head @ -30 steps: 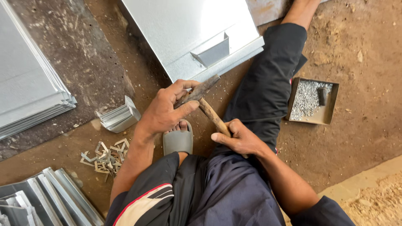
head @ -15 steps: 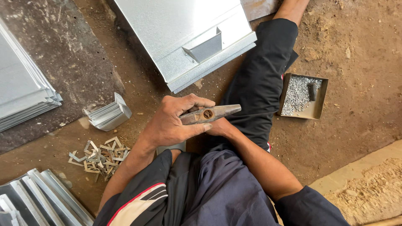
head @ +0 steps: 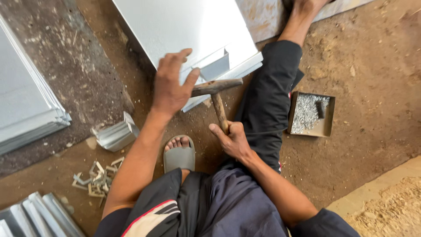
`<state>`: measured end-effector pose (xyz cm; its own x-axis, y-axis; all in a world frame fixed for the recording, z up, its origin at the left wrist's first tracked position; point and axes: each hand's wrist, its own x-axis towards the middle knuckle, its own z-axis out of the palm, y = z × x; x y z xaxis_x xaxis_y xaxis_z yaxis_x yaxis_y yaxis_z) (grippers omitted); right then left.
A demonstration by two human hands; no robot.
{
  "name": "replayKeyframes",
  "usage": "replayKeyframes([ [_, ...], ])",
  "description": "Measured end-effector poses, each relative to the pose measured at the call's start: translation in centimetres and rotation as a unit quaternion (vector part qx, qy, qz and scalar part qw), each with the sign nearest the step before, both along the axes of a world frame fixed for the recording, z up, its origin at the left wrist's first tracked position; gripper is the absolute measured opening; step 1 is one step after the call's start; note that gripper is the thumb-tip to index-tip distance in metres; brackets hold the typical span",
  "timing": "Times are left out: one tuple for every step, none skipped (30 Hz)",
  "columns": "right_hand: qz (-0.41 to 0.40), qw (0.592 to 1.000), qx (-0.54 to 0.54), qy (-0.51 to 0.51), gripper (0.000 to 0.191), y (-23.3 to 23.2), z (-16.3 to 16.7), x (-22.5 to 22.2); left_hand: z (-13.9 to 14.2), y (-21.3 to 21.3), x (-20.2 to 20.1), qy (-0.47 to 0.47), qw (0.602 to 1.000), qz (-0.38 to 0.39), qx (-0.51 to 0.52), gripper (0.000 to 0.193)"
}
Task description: The person sits on the workshop floor and hammers small metal brackets onto the edge of galvanized sheet metal panels, taking brackets one at a time from a pile and a tray of nails, then sets finished panels onto a stack.
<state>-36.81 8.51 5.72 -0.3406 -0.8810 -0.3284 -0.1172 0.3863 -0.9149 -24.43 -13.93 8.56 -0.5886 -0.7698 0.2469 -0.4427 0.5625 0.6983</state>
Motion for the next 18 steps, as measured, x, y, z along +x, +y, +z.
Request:
replayKeyframes([
  [-0.011, 1.000, -0.004, 0.020, 0.042, -0.1, 0.8, -0.1, -0.8, -0.5, -0.9, 0.005, 0.999, -0.009, -0.035, 0.044],
  [-0.022, 0.999, -0.005, 0.038, 0.041, 0.0, 1.5, -0.2, -1.5, -0.7, -1.8, 0.007, 0.998, -0.018, -0.068, 0.047],
  [-0.031, 0.998, -0.001, 0.054, 0.040, 0.3, 2.3, -0.4, -2.1, -0.7, -2.3, 0.008, 0.995, -0.023, -0.096, 0.050],
  [-0.037, 0.996, -0.009, 0.082, 0.039, 0.6, 3.0, -0.6, -2.5, -0.5, -2.7, 0.002, 0.998, -0.025, -0.055, 0.051],
  [-0.046, 0.993, -0.019, 0.111, 0.038, 1.0, 3.6, -0.9, -2.8, -0.4, -3.2, -0.002, 0.999, -0.030, -0.016, 0.052],
  [-0.056, 0.988, -0.026, 0.139, 0.036, 1.4, 4.2, -1.3, -3.0, -0.1, -3.6, -0.006, 0.999, -0.037, 0.025, 0.052],
  [-0.061, 0.984, -0.060, 0.156, 0.037, 1.7, 4.7, -1.7, -3.2, 0.7, -4.0, -0.033, 0.998, -0.040, -0.029, 0.063],
  [-0.064, 0.979, -0.094, 0.170, 0.038, 2.0, 5.3, -2.0, -3.4, 1.7, -4.4, -0.061, 0.994, -0.041, -0.083, 0.074],
  [-0.067, 0.972, -0.131, 0.185, 0.039, 1.9, 5.7, -2.4, -3.5, 2.4, -4.8, -0.089, 0.985, -0.041, -0.139, 0.085],
  [-0.070, 0.982, -0.096, 0.149, 0.040, 1.7, 6.2, -2.7, -3.7, 3.0, -5.2, -0.116, 0.978, -0.041, -0.171, 0.076],
  [-0.070, 0.990, -0.060, 0.110, 0.041, 1.2, 6.9, -3.1, -3.8, 3.5, -5.3, -0.146, 0.968, -0.039, -0.200, 0.069],
  [-0.070, 0.995, -0.022, 0.069, 0.043, 0.2, 7.5, -3.4, -3.8, 3.9, -5.3, -0.178, 0.956, -0.037, -0.230, 0.064],
  [-0.077, 0.992, -0.060, 0.086, 0.042, -0.5, 8.3, -3.3, -3.7, 3.9, -4.9, -0.179, 0.958, -0.043, -0.222, 0.063],
  [-0.086, 0.986, -0.101, 0.105, 0.041, -1.6, 9.4, -3.5, -3.4, 3.5, -4.4, -0.176, 0.958, -0.050, -0.219, 0.062],
  [-0.094, 0.978, -0.138, 0.124, 0.040, -2.5, 10.8, -3.7, -2.8, 3.1, -3.9, -0.173, 0.960, -0.058, -0.212, 0.062],
  [-0.079, 0.966, -0.219, 0.115, 0.032, -3.2, 12.4, -4.1, -2.0, 2.8, -3.0, -0.131, 0.971, -0.047, -0.194, 0.064],
  [-0.061, 0.946, -0.300, 0.106, 0.024, -4.5, 13.9, -5.0, -1.0, 2.2, -2.0, -0.087, 0.979, -0.035, -0.179, 0.067],
  [-0.072, 0.914, -0.399, 0.027, 0.016, -5.6, 15.5, -5.6, 0.2, 1.4, -0.7, -0.045, 0.985, -0.025, -0.165, 0.070],
])
